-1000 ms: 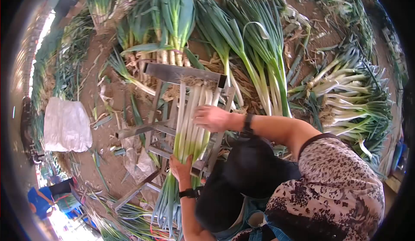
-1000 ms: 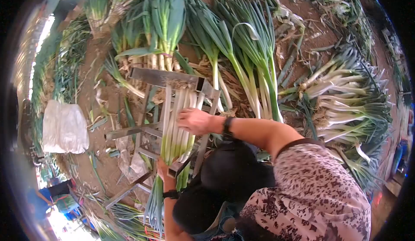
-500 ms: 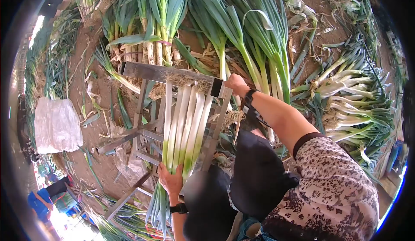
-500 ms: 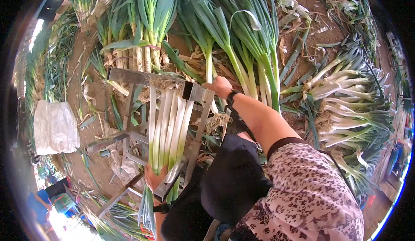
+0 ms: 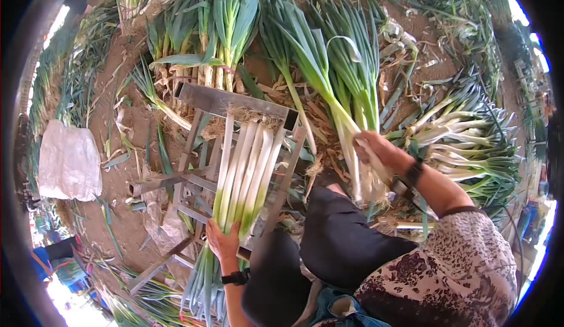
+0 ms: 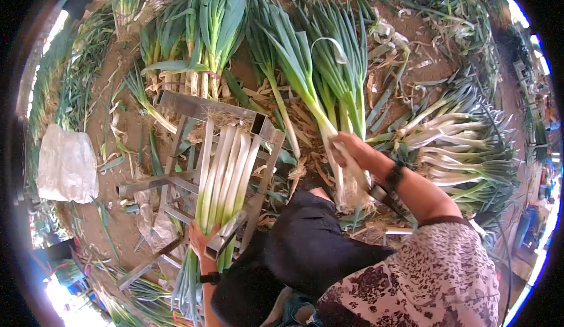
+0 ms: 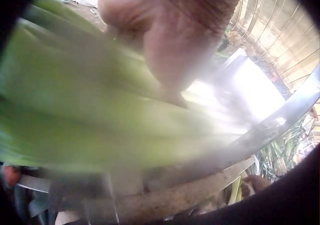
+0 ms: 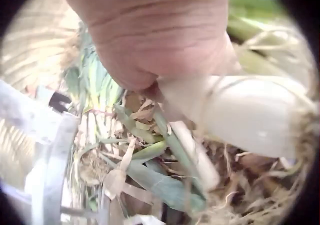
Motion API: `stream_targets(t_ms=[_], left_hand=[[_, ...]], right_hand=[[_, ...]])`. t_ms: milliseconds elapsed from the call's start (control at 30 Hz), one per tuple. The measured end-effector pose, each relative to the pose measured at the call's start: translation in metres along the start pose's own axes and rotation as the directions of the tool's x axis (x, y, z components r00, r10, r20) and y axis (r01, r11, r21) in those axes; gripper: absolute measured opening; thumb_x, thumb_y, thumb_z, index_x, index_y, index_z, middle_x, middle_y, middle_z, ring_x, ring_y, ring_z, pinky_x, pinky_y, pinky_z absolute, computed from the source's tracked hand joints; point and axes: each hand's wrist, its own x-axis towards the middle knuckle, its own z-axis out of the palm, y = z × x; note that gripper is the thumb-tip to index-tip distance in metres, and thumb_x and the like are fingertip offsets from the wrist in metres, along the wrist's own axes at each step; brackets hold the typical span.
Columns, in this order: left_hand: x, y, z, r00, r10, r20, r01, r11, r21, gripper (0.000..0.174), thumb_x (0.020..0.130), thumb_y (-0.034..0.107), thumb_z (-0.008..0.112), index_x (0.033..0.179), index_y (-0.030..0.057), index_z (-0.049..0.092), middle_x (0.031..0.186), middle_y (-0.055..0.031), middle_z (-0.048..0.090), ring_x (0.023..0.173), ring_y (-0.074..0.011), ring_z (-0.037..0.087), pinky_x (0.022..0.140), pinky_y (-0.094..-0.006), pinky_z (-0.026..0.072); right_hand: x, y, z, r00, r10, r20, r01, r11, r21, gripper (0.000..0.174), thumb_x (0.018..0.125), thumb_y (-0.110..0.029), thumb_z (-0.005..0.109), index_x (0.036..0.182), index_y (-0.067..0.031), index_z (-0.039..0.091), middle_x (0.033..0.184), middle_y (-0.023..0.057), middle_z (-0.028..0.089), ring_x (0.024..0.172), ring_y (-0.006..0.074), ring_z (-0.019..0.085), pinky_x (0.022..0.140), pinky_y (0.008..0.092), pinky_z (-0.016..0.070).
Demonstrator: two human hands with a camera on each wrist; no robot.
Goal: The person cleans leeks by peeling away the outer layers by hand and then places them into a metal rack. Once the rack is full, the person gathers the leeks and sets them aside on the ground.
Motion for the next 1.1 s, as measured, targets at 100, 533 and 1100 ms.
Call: stream_targets(t_ms=[100,533,1100], left_hand=[[0.006,-0.002,0.0,0.99,-0.087,0.111,0.09,0.996,-0.023,0.088,0.073,0.044,0.075,0.133,-0.0105,0.04,0.134,-0.0282,0.045,0.123,-0.0414,0.044,0.103,-0.0458,0.0366],[-0.005,0.003,0.006,0.991,0.026,-0.128,-0.025,1.0,0.008,0.083,0.074,0.052,0.07,0.125,-0.0091,0.044,0.121,-0.0246,0.052,0.115,-0.0403,0.049,0.098,-0.0459,0.0397],[-0.011,0.001,0.016,0.965,0.013,-0.262,-0.022,0.999,-0.032,0.081,0.075,0.053,0.069,0.125,-0.0074,0.05,0.128,-0.023,0.052,0.118,-0.0364,0.049,0.102,-0.0442,0.037]], right_hand=[[-0.046,0.02,-0.013,0.905,0.413,-0.098,-0.373,0.885,0.28,0.027,0.092,-0.025,0.052,0.099,0.0007,0.06,0.069,0.0061,0.057,0.047,0.0177,0.051,0.046,0.0284,0.0426],[-0.234,-0.114,0.059,0.932,0.282,-0.226,-0.264,0.958,0.111,0.028,0.095,-0.032,0.055,0.09,-0.0047,0.055,0.065,-0.0006,0.051,0.045,0.0062,0.042,0.037,0.0229,0.0331],[-0.308,-0.167,0.234,0.936,-0.347,0.058,0.3,0.699,-0.649,0.022,0.089,-0.015,0.055,0.101,0.003,0.055,0.056,0.0041,0.052,0.04,0.0078,0.046,0.037,0.0227,0.0351]])
